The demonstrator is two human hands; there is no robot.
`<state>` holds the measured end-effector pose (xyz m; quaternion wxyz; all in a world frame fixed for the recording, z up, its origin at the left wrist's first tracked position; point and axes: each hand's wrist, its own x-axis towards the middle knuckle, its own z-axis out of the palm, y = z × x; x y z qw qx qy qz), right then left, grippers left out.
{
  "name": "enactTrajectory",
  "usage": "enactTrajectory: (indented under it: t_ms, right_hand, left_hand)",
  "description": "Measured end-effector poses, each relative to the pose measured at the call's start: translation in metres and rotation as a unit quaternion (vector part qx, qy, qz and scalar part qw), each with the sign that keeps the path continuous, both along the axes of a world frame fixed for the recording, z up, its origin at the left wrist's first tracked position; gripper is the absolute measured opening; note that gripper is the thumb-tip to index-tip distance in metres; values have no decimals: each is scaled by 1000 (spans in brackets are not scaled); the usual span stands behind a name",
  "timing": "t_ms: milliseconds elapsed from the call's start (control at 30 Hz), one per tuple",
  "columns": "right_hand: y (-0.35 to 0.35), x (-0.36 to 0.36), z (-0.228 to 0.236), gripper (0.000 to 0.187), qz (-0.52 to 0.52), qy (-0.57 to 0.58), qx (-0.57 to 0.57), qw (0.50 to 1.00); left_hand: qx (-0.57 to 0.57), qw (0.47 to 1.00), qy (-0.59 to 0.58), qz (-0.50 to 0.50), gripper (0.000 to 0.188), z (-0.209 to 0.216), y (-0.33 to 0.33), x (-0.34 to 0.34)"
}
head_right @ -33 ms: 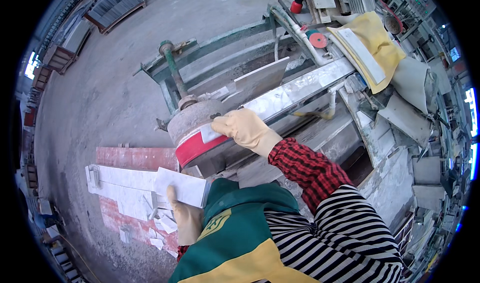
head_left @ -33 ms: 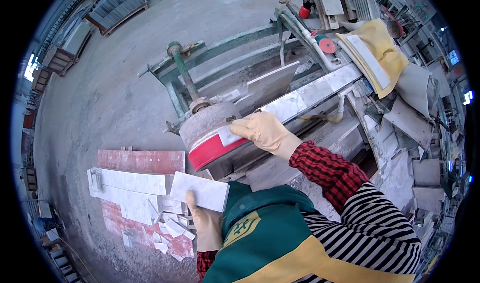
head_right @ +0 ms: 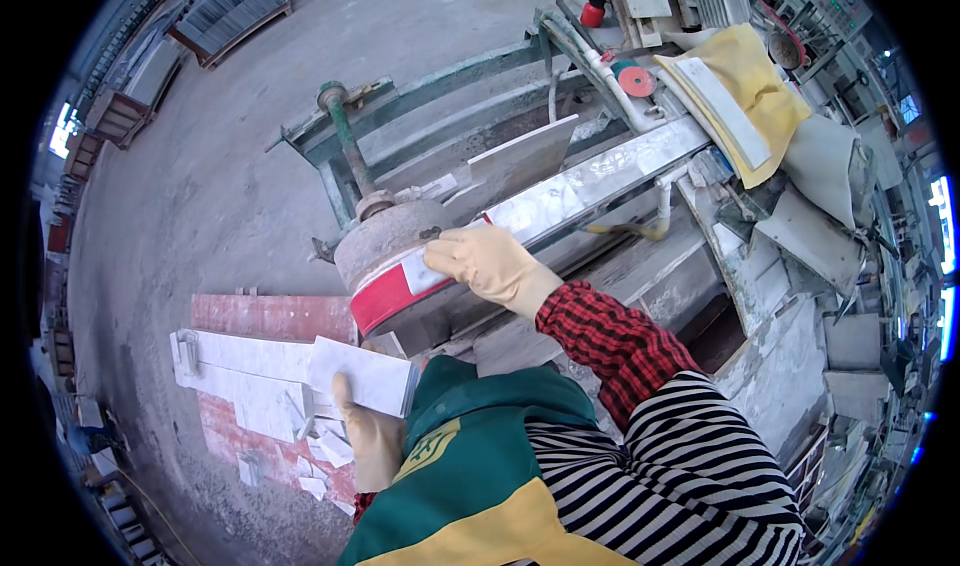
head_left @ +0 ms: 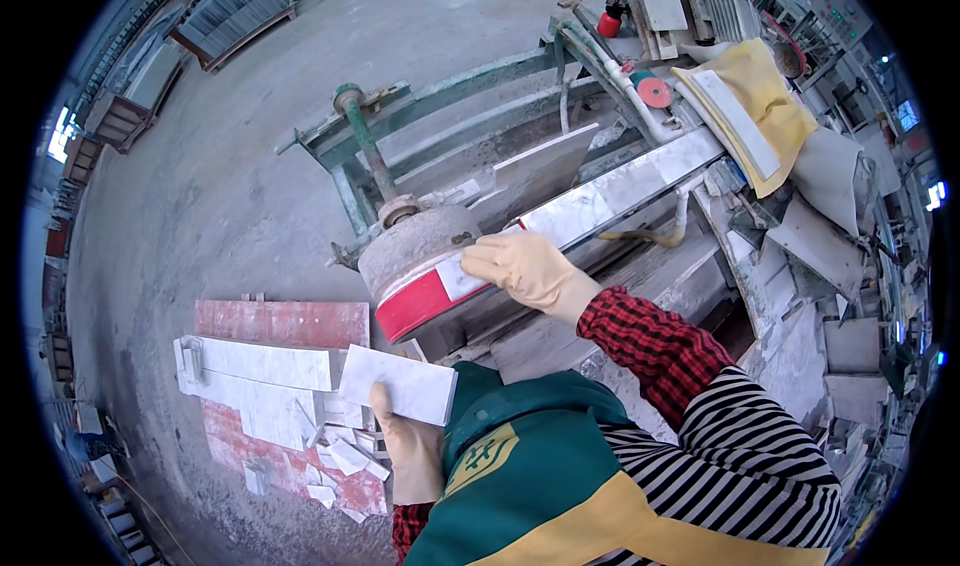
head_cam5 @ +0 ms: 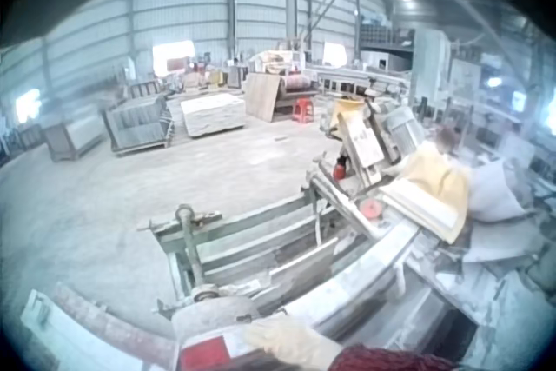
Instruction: The person uses a belt sander to smooth the edges of small white rectangular tiles. They pick up tiles from a pile on the floor, press them against the moving red sanding belt, and then place the processed tiles onto a nearby surface. The task is performed in a repetitive cycle of picking, sanding, and placing.
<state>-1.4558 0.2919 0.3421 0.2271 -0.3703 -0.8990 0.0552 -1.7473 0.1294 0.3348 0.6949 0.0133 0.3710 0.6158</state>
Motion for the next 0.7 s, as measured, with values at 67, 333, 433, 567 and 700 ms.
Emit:
enactTrajectory:
  t_ms: [67,333,433,567,700]
  right_hand:
    - [-9,-2,-9,41,10,23,27,999]
    - [-5,-23,15,70,31,16,-32,999]
    - [0,-36,-5,66,30,14,14,999]
    - [10,-33,-23,67,21,13,-42,999]
    - [14,-27,-33,68,45,24,-15,999]
  left_hand:
    - [7,1000,12,-12,72,8,-1,1]
    - [-22,1000,14,-14,70,-4,2,-5]
    - [-5,999,33,-41,70,0,4,0]
    - [-28,997,52,-51,73,3,5,0]
    - [-35,995,70,-58,81,7,7,1]
